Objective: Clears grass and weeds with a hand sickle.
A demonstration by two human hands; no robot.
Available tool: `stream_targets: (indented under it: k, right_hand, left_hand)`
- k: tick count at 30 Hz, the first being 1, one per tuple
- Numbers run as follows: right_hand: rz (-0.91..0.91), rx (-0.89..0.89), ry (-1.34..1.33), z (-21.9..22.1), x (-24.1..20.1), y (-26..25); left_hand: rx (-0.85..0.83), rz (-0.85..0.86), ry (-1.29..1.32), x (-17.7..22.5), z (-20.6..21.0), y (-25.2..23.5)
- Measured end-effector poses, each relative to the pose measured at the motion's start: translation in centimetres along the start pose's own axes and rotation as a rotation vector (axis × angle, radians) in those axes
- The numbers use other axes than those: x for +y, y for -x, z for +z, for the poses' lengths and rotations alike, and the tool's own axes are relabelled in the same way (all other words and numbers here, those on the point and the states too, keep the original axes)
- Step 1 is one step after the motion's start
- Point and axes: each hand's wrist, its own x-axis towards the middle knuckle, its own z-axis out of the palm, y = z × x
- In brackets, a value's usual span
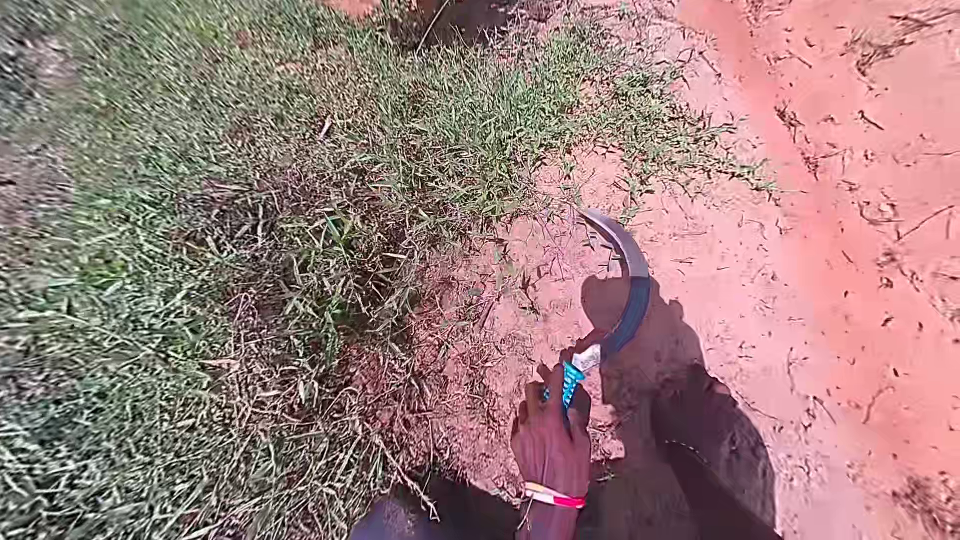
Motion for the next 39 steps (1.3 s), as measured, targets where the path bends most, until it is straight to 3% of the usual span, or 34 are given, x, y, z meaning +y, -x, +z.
stream_targets:
  k: [1, 2, 3, 4, 9, 11, 13, 16, 18, 24, 30, 36, 39]
  right_hand:
    - [-0.008, 0.006, 0.017, 1.0, 0.8, -0.7]
    - [-0.062, 0.350, 0.007, 5.3, 2.3, -2.2]
    - [-0.110, 0.507, 0.021, 7.6, 3.4, -3.4]
    - [-0.132, 0.517, 0.050, 8.2, 3.9, -3.8]
    - [-0.117, 0.459, 0.061, 7.1, 3.4, -3.1]
    - [-0.043, 0.180, 0.006, 3.0, 1.3, -1.1]
    - [-0.015, 0.088, -0.029, 1.5, 0.5, -0.5]
    - [-0.038, 0.163, -0.014, 2.8, 1.2, -1.0]
    - [-0.108, 0.308, -0.013, 5.0, 2.3, -2.0]
    - [-0.129, 0.340, -0.038, 5.6, 2.5, -2.2]
    - [-0.139, 0.404, -0.027, 6.1, 2.7, -2.5]
    - [-0.147, 0.370, -0.053, 6.4, 3.1, -2.7]
    - [-0.175, 0.418, -0.057, 6.5, 3.2, -3.0]
  left_hand:
    - [0.008, 0.052, -0.063, 0.0, 0.5, -0.1]
    - [-0.003, 0.085, -0.099, -0.1, 1.0, 0.0]
    - [-0.047, 0.090, -0.101, -0.3, 1.4, 0.2]
    - [-0.090, 0.082, -0.092, -0.6, 1.8, 0.4]
    - [-0.060, 0.052, -0.022, -2.5, 2.3, 1.4]
    - [-0.059, 0.025, -0.042, -2.6, 1.5, 0.9]
    - [-0.070, -0.015, -0.078, -2.5, 0.7, -0.5]
    - [-0.179, -0.148, -0.131, -1.8, -0.5, -4.1]
    - [-0.279, -0.231, -0.155, -0.9, -1.5, -7.1]
    - [-0.269, -0.250, -0.258, -1.0, -3.3, -12.9]
    - [-0.263, -0.248, -0.241, -2.4, -1.2, -9.2]
    - [-0.287, -0.221, -0.336, -4.4, -3.8, -8.9]
    - [-0.280, -0.256, -0.318, -5.4, -4.0, -6.1]
